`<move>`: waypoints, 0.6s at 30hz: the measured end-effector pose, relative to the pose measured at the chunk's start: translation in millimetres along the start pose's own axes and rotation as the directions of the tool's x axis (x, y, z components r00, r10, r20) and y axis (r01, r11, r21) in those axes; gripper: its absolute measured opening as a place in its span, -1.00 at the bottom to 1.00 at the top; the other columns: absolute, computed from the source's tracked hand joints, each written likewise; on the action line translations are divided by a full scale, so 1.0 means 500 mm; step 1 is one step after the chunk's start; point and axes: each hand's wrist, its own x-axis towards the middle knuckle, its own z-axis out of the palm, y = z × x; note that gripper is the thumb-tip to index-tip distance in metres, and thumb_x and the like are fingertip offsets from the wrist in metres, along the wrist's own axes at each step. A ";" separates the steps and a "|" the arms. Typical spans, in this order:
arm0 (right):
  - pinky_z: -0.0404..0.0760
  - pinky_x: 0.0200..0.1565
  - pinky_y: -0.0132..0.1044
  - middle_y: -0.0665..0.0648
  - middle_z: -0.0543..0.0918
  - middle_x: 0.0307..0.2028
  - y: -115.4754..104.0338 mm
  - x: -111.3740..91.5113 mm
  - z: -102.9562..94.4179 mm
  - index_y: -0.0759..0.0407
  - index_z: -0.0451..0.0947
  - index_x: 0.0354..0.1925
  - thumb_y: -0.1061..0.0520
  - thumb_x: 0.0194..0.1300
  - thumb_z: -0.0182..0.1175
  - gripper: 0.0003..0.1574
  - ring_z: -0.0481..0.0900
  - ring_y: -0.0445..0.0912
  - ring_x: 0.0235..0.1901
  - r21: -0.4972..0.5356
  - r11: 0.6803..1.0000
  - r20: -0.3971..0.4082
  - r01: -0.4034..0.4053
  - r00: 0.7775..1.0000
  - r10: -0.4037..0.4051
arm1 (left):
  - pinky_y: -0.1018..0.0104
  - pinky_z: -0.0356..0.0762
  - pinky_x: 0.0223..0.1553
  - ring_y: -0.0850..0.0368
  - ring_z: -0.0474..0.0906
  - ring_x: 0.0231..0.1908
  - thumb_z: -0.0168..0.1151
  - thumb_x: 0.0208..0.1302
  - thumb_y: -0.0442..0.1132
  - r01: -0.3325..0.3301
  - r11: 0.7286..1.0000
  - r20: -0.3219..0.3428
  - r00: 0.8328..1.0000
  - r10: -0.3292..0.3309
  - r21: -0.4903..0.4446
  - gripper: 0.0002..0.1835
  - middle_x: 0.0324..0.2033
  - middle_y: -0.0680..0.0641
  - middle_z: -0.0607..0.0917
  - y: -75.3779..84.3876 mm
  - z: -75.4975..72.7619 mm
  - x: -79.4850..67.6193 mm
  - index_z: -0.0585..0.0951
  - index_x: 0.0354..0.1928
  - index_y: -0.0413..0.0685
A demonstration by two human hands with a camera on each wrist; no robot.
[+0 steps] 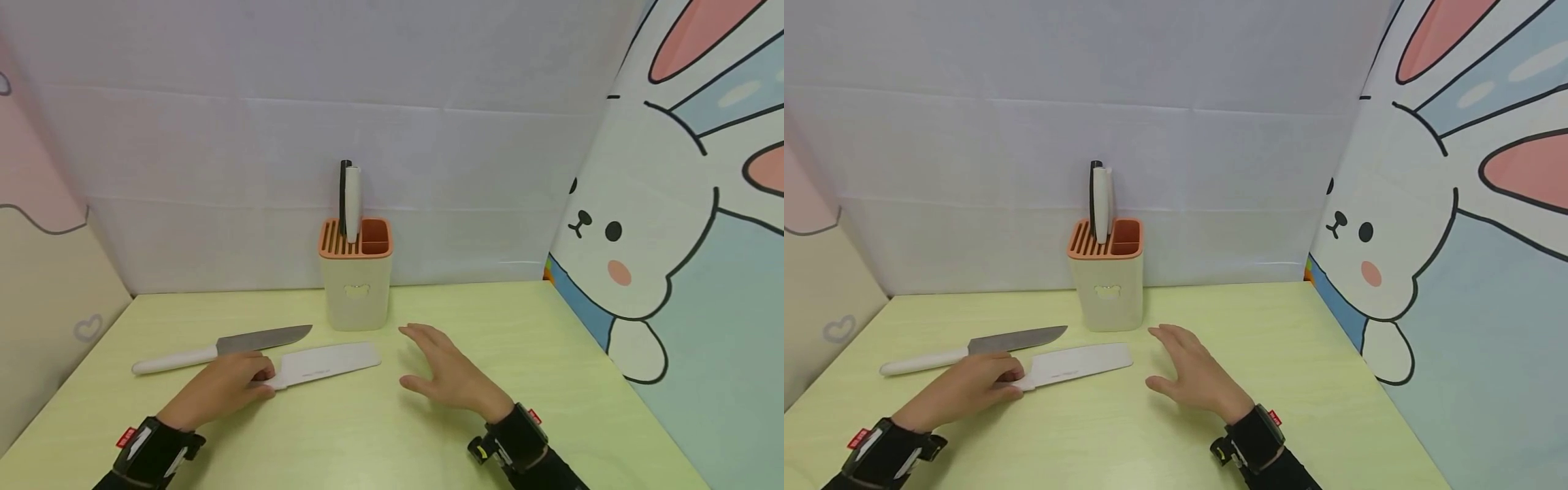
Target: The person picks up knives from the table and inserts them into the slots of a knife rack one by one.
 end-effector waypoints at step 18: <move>0.28 0.24 0.02 0.14 0.18 0.35 0.011 -0.006 -0.010 -0.02 0.10 0.43 -0.18 0.19 0.31 -0.02 0.10 -0.03 0.32 -0.039 0.999 -0.016 0.014 1.000 -0.015 | 0.38 0.40 -0.41 0.34 0.33 -0.47 0.44 0.07 -0.06 -0.038 0.999 -0.007 0.999 0.038 -0.035 -0.80 -0.44 0.23 0.48 0.078 0.039 0.080 0.56 -0.38 0.17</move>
